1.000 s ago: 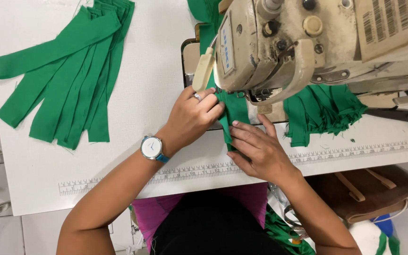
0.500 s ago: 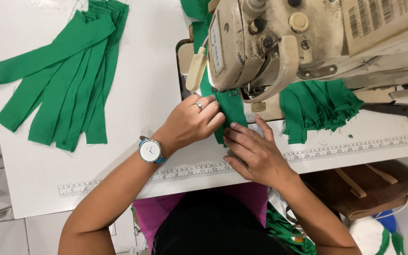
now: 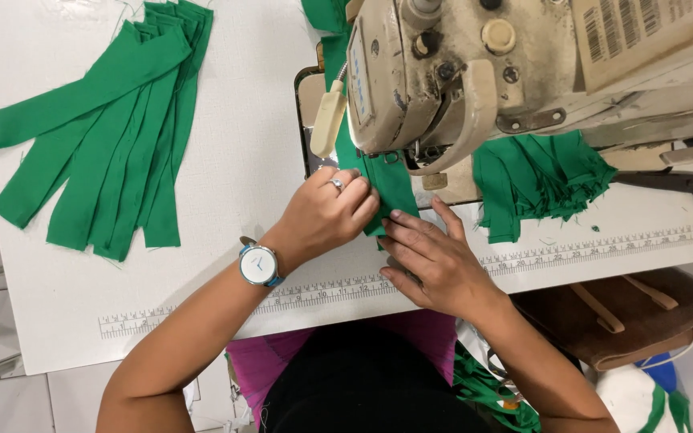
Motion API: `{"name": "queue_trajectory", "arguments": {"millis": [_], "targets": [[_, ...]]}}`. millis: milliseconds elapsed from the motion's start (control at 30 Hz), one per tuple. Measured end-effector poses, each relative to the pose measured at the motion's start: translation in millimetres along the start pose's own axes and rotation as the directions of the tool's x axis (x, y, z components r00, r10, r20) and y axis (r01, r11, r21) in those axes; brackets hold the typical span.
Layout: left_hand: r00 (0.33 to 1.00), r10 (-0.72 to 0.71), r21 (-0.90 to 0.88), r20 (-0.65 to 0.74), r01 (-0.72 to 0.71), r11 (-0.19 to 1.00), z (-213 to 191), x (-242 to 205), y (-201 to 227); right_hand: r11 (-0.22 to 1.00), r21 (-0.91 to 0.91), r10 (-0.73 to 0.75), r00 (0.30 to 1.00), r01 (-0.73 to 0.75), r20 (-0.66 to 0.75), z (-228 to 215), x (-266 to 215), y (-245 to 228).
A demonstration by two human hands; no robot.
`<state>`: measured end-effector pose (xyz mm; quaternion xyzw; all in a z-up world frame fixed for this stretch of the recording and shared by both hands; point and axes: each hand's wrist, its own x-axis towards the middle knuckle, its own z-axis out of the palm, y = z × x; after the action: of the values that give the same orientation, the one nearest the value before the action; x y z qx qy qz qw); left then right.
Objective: Sewing green fabric strips using an industrial sewing machine
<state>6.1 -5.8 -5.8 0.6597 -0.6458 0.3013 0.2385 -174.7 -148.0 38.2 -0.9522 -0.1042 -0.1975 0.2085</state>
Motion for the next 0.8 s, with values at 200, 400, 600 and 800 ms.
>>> {"name": "queue_trajectory", "arguments": {"millis": [200,400,600,800], "targets": [[0.992,-0.031,-0.045,0.124,0.037,0.998,-3,-4,5,1.0,-0.004,-0.009,1.0,0.009,0.011,1,-1,2],[0.991,-0.069,-0.059,0.115,0.076,0.995,-5,-1,-2,0.999,-0.047,-0.014,0.998,0.016,0.054,4,2,11],[0.992,-0.1,-0.039,0.07,0.103,0.994,0,-1,-13,0.999,-0.045,-0.011,0.996,0.016,0.092,2,15,18],[0.995,-0.096,0.04,0.021,0.095,0.995,9,-1,-20,0.998,-0.064,-0.022,0.996,0.028,0.091,12,17,31]]}}
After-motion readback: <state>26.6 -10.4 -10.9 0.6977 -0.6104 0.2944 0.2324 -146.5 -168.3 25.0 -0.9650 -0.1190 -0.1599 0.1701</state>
